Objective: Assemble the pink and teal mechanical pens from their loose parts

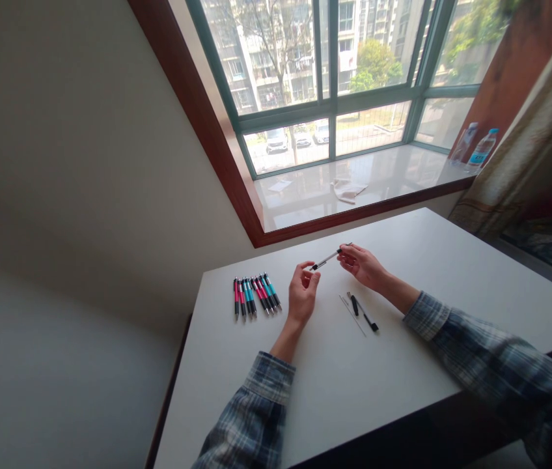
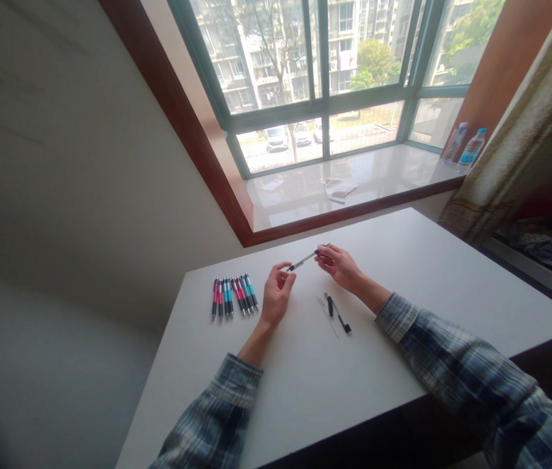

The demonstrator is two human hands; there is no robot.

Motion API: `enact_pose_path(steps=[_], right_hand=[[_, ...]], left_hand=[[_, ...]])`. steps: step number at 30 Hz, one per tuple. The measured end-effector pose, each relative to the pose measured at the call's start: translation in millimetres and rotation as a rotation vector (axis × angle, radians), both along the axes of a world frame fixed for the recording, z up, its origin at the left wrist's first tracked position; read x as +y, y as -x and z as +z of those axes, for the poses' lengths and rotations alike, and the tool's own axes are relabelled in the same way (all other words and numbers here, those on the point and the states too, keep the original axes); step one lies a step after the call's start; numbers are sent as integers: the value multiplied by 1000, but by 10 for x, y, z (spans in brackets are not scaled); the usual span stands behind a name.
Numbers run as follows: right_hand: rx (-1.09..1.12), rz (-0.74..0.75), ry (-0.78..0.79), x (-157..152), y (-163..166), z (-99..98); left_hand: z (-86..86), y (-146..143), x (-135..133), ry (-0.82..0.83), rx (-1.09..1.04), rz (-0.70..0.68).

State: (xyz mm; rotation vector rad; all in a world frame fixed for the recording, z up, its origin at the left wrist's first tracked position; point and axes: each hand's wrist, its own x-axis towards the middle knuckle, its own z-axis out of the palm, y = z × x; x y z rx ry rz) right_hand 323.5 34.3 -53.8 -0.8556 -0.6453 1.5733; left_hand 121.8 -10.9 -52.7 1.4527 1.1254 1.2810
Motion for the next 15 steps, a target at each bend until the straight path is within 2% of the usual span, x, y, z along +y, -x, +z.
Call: enact_pose_path(steps=[7,11,15], right_hand=[[-189,104,-50,-53,62,23],[-442,94,-257,-68,41,99],[-720,159,-526,-133,50,166]], left_hand=[[40,67,61,-54,-30,95],[112,133,102,-110,-22,164],[209,199,102,-141,23,250]])
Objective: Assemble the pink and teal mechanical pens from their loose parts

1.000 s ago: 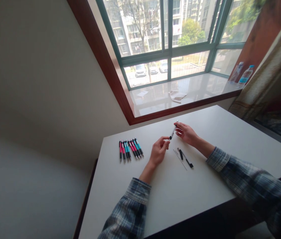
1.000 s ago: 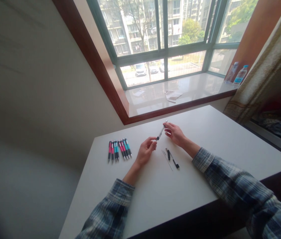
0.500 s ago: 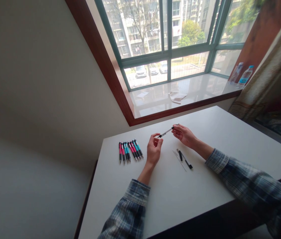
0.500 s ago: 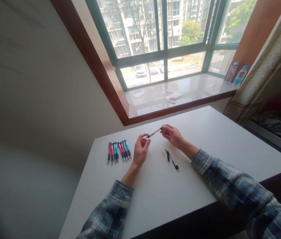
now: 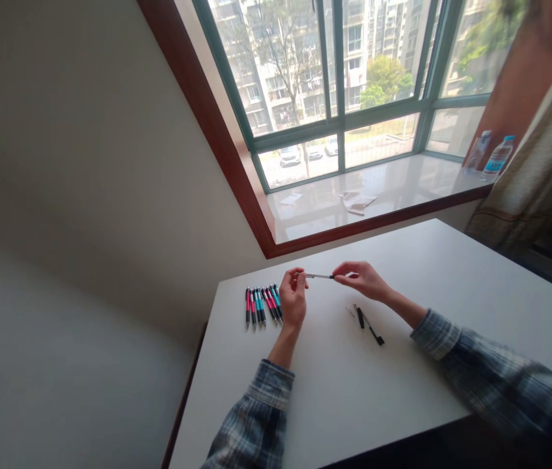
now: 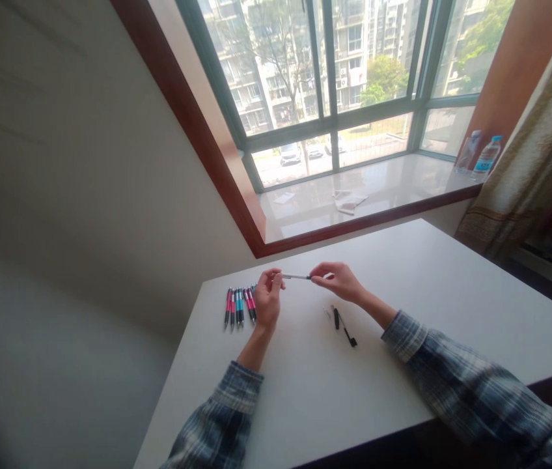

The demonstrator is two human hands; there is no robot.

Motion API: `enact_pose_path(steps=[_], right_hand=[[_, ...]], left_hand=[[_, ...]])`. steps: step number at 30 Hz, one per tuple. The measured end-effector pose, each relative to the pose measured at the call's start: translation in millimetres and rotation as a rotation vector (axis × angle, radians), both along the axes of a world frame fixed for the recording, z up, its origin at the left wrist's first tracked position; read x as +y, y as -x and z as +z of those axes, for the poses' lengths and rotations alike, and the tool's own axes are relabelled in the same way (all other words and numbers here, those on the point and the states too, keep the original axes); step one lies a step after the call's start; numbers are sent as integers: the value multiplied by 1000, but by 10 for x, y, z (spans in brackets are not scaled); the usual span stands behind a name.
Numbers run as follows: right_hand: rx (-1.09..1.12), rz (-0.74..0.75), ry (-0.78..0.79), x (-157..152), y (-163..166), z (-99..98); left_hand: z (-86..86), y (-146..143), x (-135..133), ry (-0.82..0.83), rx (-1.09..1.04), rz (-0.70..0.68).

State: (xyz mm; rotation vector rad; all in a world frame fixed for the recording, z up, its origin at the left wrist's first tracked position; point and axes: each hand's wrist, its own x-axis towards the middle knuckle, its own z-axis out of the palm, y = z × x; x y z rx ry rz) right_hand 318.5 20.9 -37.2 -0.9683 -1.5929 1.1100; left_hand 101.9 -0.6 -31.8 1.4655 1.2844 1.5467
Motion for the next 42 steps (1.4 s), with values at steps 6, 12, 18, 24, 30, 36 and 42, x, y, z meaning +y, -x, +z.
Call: enact_pose_path(steps=[6,12,18,24,30,36,42], right_hand=[[-174,82,-225,-158,136,-25],[-216,84,-236,-206,209,-97],[-159,63,-56,-211,309,-42],[-361,45,-75,-249,753,79],[-602,5,-57,-179,1194,79],[-675,-19,-95,-162,1528,-9],[-739,-18,-138,-188,1643,-19]], left_hand=[[151,206,-112,-6,40,-43],[228,937,-209,-4,142,87],[116,1465,-231,-8,230,429],[19,1516,-216,108,470,468],[-87,1615,-193,241,683,517],[-105,1600,-169,315,699,459],[-82,1574,-171,311,648,381]])
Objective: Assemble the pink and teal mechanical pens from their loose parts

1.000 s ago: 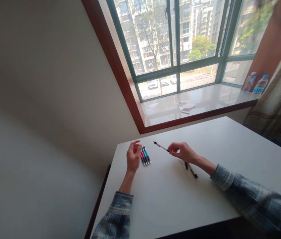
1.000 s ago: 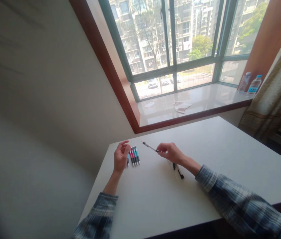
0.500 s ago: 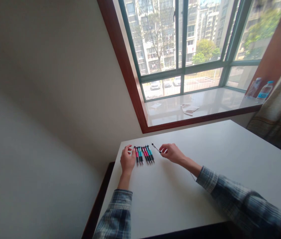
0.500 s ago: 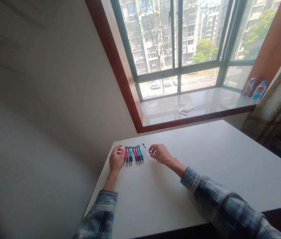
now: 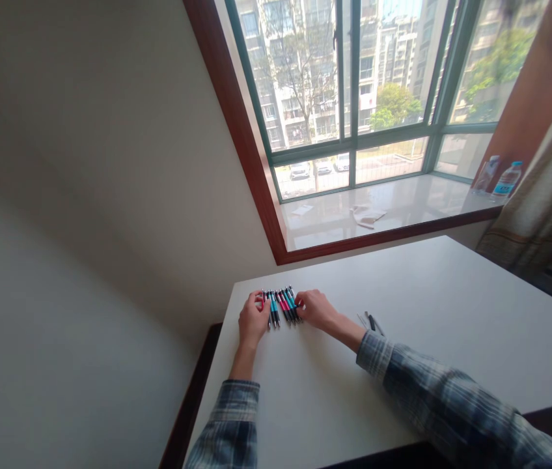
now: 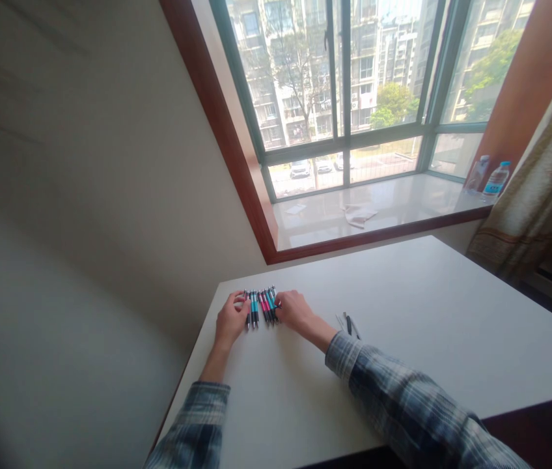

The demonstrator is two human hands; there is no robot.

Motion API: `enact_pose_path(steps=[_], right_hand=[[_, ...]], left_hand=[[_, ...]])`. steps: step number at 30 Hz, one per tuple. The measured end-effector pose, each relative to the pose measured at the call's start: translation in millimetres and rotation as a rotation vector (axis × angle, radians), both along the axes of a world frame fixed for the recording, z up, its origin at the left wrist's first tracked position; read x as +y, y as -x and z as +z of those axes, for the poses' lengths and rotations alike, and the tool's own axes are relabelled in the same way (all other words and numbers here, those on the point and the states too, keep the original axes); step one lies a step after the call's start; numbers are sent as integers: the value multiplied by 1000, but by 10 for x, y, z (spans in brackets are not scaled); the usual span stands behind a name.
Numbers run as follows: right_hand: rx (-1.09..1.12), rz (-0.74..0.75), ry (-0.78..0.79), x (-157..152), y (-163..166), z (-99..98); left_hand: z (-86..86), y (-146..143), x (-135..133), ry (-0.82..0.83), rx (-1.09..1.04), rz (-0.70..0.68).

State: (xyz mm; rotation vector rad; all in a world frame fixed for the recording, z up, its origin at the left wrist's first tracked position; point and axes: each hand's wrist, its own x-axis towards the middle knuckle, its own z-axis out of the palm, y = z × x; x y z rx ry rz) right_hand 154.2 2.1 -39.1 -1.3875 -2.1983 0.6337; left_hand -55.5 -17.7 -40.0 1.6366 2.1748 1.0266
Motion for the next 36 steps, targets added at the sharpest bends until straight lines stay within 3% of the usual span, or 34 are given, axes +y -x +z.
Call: enact_pose_path(steps=[13,18,24,29,36], right_hand=[[-13,68,-63,-164,-350,133],[77,36,-130,-231,-919,204],[236,-43,-71,-68,-1846,-117],[300,-30,91,12,-2215,-290],[170,95,106,-24,-2074,-222]], left_hand=[[-72,-40,30,-21,-49,-105],[-51,-89,11,-55,-6,-89],[52,-253,-70,-255,100,-134],[78,-506,-167,-357,228,-267],[-5,-1140,-450,-350,427,-707]])
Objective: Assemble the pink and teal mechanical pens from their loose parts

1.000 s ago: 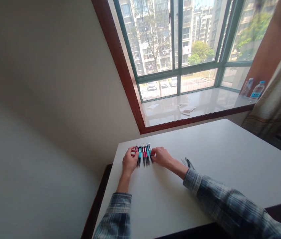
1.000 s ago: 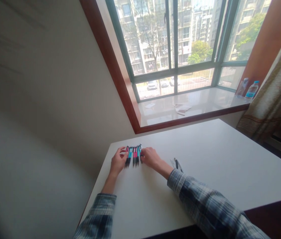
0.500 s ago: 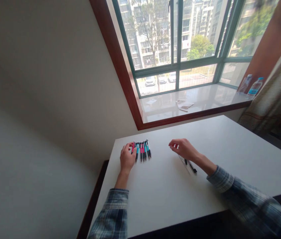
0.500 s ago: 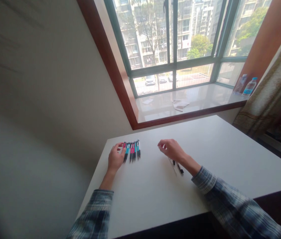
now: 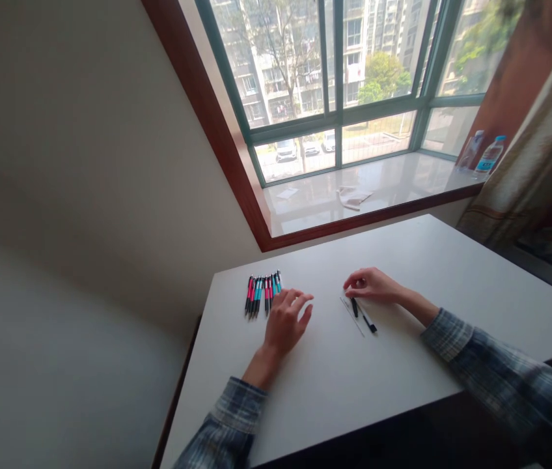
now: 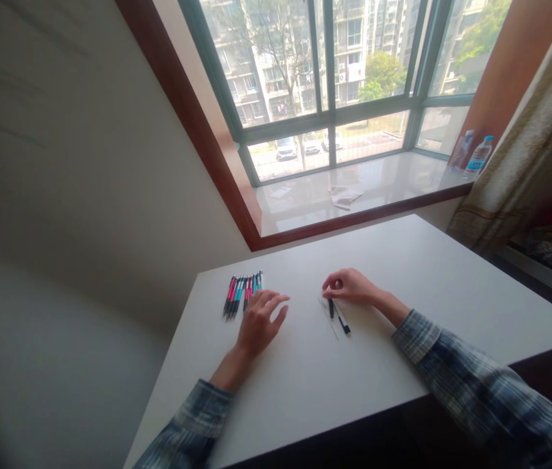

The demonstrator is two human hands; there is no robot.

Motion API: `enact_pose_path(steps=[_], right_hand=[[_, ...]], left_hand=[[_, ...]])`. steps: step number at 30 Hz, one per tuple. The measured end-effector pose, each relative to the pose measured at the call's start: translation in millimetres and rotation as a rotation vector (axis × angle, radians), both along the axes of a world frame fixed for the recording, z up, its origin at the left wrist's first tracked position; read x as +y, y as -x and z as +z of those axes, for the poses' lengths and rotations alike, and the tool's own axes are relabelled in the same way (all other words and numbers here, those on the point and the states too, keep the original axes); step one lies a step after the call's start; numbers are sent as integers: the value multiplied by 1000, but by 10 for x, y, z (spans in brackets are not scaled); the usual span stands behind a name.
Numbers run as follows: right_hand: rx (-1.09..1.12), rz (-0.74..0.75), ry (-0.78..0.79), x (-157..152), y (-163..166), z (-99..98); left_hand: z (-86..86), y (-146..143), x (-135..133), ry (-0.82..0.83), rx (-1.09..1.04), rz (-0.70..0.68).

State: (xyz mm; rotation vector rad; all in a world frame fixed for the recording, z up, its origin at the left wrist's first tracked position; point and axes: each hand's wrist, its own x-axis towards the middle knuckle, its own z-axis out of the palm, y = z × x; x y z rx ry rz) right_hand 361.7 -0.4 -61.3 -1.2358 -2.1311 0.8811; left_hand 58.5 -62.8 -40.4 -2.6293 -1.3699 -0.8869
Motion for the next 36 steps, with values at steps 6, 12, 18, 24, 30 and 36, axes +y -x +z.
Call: enact_pose_path(steps=[6,12,18,24,30,36], right_hand=[[-37,-48,-36,-8,77,6],[12,-151,-35,-9,116,-27],[121,-251,-41,137,53,-107],[347,-331,-73,383,67,-202],[374,-259,-66,423,159,-163],[345,-249,-53,343,179,-145]], left_hand=[[-128,-422,-57,96,-21,-157],[-133,-662,98,187,-125,-161],[-142,-668,294,188,-89,-133],[-158,-697,275,202,-15,-77],[-176,-758,205,189,-50,-106],[-190,-829,205,195,-58,-93]])
